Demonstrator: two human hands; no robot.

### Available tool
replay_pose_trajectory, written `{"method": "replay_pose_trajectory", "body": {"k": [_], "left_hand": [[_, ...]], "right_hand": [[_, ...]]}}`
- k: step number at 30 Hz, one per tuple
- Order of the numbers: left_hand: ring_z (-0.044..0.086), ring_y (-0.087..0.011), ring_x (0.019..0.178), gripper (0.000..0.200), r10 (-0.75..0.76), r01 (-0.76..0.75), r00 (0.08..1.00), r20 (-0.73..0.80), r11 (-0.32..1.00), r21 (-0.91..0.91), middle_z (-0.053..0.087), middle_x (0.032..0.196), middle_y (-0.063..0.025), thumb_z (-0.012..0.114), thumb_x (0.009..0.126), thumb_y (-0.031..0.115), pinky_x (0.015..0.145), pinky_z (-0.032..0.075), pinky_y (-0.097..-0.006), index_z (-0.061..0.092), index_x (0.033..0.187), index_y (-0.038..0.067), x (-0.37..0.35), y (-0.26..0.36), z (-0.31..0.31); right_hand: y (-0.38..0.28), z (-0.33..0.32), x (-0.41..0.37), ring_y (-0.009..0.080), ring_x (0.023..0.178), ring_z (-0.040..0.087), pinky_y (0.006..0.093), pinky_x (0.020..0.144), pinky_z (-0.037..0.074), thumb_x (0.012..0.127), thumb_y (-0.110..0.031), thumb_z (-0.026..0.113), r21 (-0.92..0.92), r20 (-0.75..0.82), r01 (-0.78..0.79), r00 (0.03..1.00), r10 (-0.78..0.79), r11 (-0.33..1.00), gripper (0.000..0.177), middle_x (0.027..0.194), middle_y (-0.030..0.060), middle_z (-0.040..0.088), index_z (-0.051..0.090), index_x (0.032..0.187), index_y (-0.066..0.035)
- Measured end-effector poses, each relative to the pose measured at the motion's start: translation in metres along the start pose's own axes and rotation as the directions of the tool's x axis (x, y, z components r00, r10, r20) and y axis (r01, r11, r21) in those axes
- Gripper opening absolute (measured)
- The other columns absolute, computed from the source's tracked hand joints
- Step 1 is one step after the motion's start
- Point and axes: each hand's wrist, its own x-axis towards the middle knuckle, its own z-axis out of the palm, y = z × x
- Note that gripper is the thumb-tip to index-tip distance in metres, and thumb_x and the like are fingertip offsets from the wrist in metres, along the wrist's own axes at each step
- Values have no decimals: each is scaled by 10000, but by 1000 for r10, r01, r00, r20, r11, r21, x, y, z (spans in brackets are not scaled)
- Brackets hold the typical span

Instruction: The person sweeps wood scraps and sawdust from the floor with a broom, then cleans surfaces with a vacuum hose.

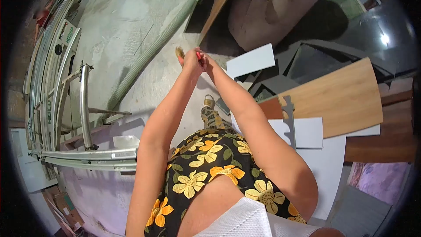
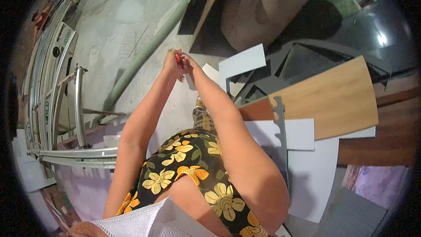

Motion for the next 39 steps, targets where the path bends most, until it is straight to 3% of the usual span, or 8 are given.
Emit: {"method": "replay_pose_trajectory", "body": {"k": [4, 12, 16, 27, 29, 33, 36, 39], "left_hand": [[451, -145, 405, 117, -60, 59, 998, -20, 997, -52, 421, 515, -21, 476, 783, 195, 374, 347, -256, 411, 733, 112, 50, 24, 11], [377, -167, 285, 150, 199, -154, 966, -167, 956, 251, 427, 519, -49, 404, 762, 173, 273, 316, -291, 488, 866, 105, 126, 33, 54], [514, -212, 463, 262, 311, -159, 919, -240, 853, 496, 504, 701, -116, 421, 744, 214, 347, 409, -269, 483, 957, 75, 151, 47, 71], [471, -154, 483, 170, -274, 216, 961, 40, 833, 510, 461, 551, -42, 500, 712, 272, 455, 330, -268, 467, 713, 105, 159, 155, 115], [470, -136, 498, 223, -357, 133, 896, 265, 784, 607, 489, 627, -40, 501, 732, 319, 451, 334, -261, 500, 806, 109, 161, 194, 108], [535, -165, 564, 269, -219, -225, 783, 583, 773, 592, 529, 806, -114, 375, 825, 276, 325, 320, -217, 464, 986, 80, 117, 293, 129], [537, -188, 499, 641, -103, -366, 741, 663, 767, 528, 489, 572, -112, 218, 805, 629, 274, 366, -231, 440, 971, 52, 106, 368, 131], [598, -220, 548, 806, -20, -553, 496, 868, 763, 334, 556, 651, -182, 112, 741, 726, 331, 404, -208, 435, 1021, 43, 99, 438, 113]], "right_hand": [[-26, 2, 45, 195, 537, 498, 295, 455, 436, 753, -246, 486, -7, 7, -2, 1000, 2, 1000, 188, 679, 96, 490, 426, 759, -68], [-79, -7, 123, 199, 556, 510, 297, 468, 452, 762, -225, 483, 0, -4, -15, 1000, 15, 1000, 181, 701, 106, 491, 417, 783, -58], [-98, -3, 145, 201, 566, 515, 298, 475, 461, 767, -215, 481, 23, 3, -19, 1000, 19, 1000, 178, 713, 111, 491, 412, 795, -53], [-143, -17, 229, 207, 593, 531, 300, 493, 484, 780, -185, 477, 178, -8, 29, 1000, -28, 984, 172, 744, 126, 493, 398, 828, -40], [-157, -25, 257, 208, 598, 534, 301, 496, 488, 782, -180, 476, 229, 2, 62, 998, -64, 972, 172, 750, 128, 493, 396, 834, -37], [-194, -7, 294, 217, 605, 537, 314, 502, 496, 785, -164, 473, 521, -34, 81, 997, -75, 850, 166, 758, 139, 493, 393, 843, -31], [-255, 68, 278, 216, 587, 532, 334, 482, 498, 779, -147, 482, 567, -151, 300, 953, -261, 767, 140, 740, 123, 499, 417, 816, -28], [-318, 136, 259, 189, 547, 517, 326, 497, 501, 793, -144, 486, 514, -179, 490, 864, -470, 704, 99, 673, 73, 507, 458, 777, -51]]}}
